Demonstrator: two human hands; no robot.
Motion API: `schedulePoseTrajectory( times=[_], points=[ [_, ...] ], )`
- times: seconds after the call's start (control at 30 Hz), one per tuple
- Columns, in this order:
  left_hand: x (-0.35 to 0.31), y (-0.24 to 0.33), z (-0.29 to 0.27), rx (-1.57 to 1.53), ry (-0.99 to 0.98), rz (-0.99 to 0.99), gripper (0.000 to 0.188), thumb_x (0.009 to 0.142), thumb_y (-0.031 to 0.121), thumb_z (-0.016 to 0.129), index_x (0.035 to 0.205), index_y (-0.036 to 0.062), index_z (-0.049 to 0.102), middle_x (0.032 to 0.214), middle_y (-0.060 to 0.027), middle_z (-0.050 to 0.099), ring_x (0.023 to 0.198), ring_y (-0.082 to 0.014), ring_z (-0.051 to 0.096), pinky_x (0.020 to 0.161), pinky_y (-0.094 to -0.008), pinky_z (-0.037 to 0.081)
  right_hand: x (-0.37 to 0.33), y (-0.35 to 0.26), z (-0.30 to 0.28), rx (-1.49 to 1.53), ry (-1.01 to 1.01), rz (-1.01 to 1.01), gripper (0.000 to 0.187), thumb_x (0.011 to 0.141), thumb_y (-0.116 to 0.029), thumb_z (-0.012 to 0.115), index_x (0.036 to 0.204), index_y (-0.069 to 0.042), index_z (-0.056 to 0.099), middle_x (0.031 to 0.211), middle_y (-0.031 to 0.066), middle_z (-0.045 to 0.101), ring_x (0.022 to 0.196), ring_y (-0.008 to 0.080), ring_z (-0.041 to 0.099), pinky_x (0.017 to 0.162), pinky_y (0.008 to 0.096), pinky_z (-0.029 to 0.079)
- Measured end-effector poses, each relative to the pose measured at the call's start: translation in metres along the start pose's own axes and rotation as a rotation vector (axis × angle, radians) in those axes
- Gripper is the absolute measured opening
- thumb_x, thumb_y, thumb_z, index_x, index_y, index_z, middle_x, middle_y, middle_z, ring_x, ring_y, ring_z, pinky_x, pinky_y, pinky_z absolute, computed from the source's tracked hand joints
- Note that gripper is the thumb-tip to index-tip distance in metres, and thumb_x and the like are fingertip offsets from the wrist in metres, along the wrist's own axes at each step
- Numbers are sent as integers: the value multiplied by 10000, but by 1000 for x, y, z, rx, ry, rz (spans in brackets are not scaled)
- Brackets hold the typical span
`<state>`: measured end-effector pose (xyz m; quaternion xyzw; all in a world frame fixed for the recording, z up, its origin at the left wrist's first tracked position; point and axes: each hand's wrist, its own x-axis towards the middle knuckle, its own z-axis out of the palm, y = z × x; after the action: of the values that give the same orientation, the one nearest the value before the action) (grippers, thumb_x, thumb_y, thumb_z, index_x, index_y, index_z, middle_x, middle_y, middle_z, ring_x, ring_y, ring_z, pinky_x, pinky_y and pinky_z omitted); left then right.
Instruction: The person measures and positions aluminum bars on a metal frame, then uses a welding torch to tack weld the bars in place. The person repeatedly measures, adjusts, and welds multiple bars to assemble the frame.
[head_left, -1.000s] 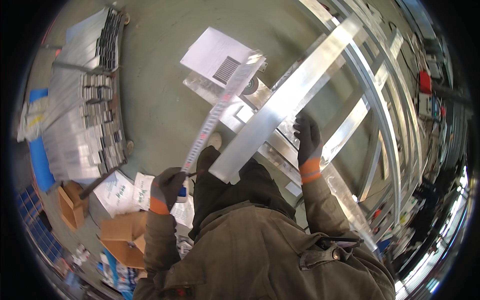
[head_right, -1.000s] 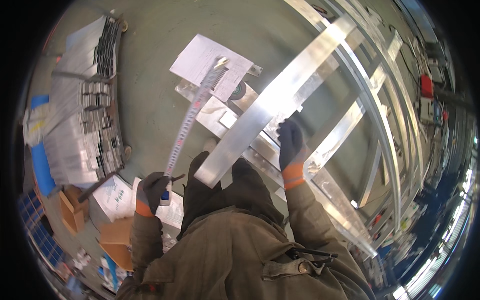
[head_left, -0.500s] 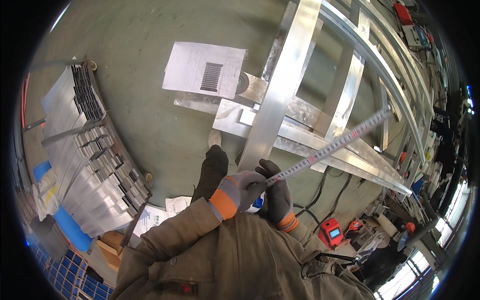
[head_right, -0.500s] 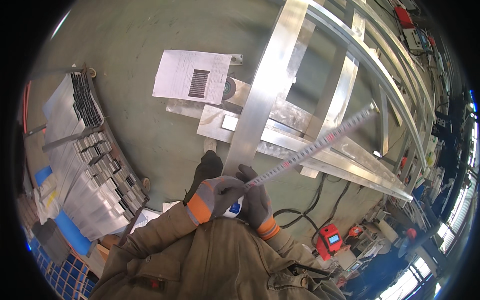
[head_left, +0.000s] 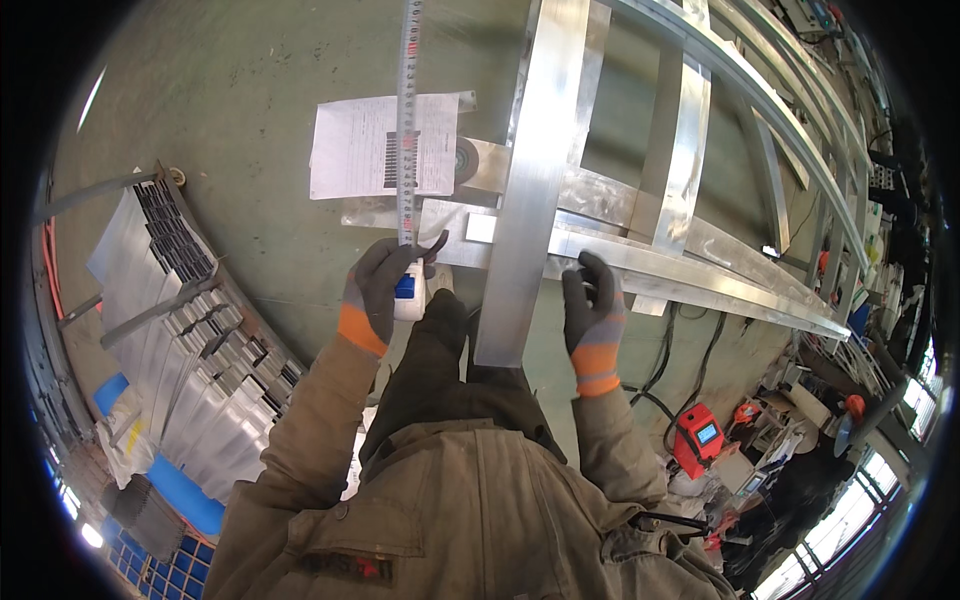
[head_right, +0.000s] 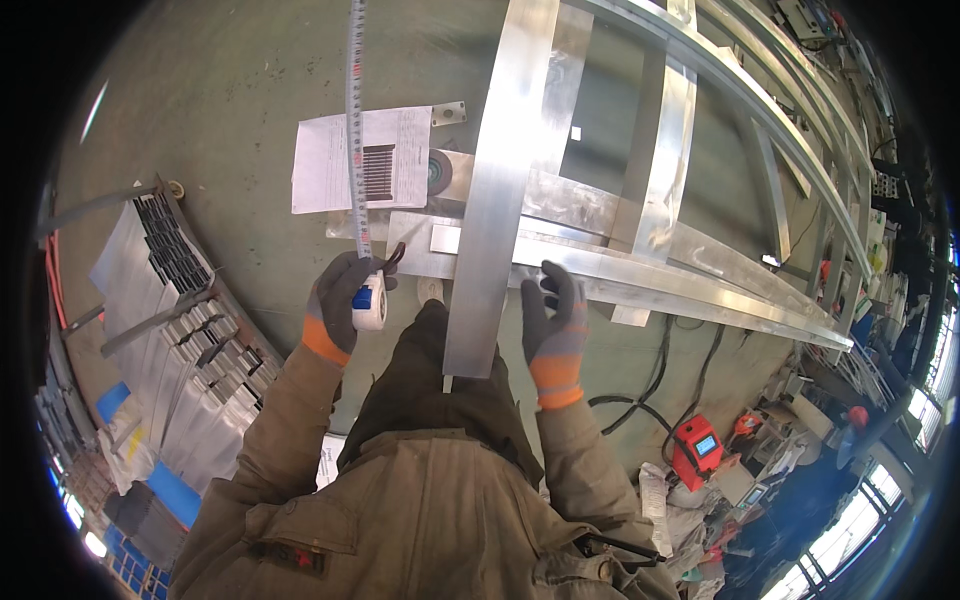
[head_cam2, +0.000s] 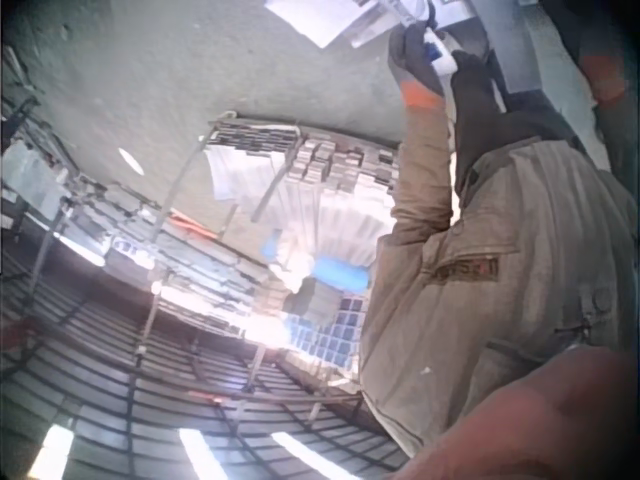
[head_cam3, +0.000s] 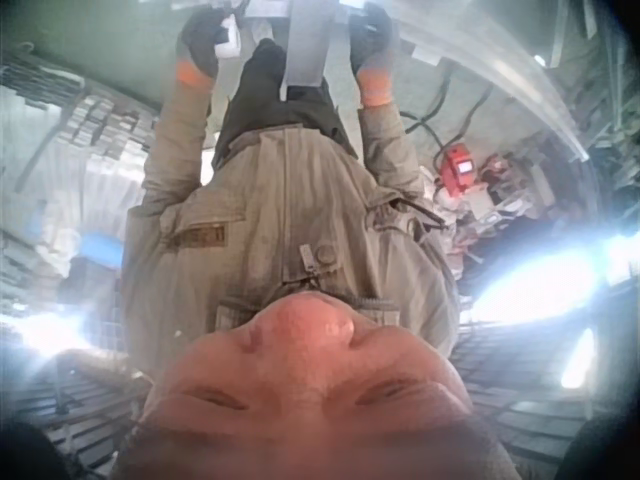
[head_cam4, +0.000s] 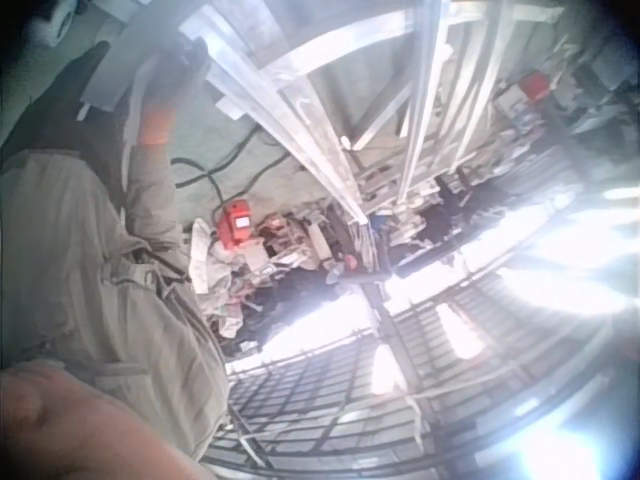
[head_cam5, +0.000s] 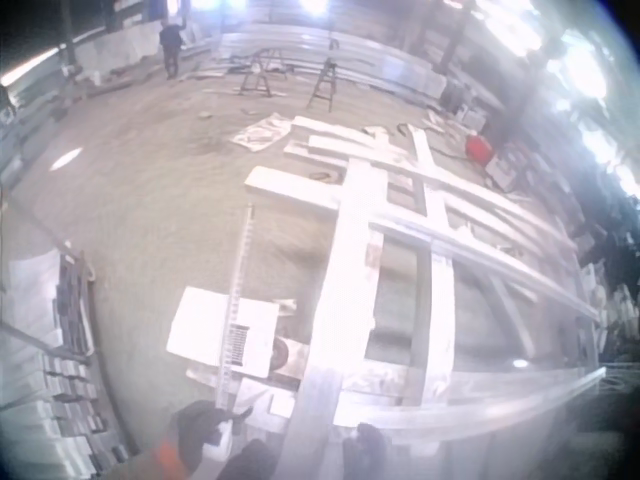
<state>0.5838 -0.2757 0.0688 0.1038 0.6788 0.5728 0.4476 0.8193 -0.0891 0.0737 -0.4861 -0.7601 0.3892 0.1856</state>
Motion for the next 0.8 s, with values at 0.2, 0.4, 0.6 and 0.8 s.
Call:
schedulePoseTrajectory(
  times=[0.2, 0.4, 0.6, 0.8],
  points=[
    [12, -20, 20, 18, -157, 77, 286, 1082, 174, 522, 1201, -16, 699, 1267, -168, 708, 1029, -236, 759, 808, -315, 610, 62, 10, 15, 217, -66, 187, 390, 1021, -242, 738, 1315, 11, 699, 1159, 106, 751, 975, 190, 709, 822, 348, 574],
    [22, -34, 37, 336, -192, 343, 271, 1073, 119, 523, 1252, 7, 694, 1315, -185, 699, 1155, -258, 713, 988, -385, 579, 103, 29, 30, 260, -81, 221, 439, 1040, -298, 736, 1345, 15, 694, 1160, 66, 735, 1003, 153, 676, 883, 315, 551],
    [-9, -17, 58, 229, -167, -41, 206, 1034, 187, 627, 1057, 3, 717, 1310, -225, 691, 1028, -317, 702, 889, -377, 548, 158, 41, 65, 296, -78, 176, 523, 1066, -369, 678, 1406, 25, 633, 1205, 76, 705, 1040, 166, 675, 886, 333, 567],
    [1, -20, 64, 460, -300, 299, 62, 987, 61, 674, 1028, 18, 690, 1347, -313, 633, 1283, -442, 625, 981, -488, 529, 174, 30, 74, 559, -189, 362, 512, 1072, -370, 652, 1371, 46, 661, 1093, 87, 730, 920, 143, 678, 770, 299, 593]
  ],
)
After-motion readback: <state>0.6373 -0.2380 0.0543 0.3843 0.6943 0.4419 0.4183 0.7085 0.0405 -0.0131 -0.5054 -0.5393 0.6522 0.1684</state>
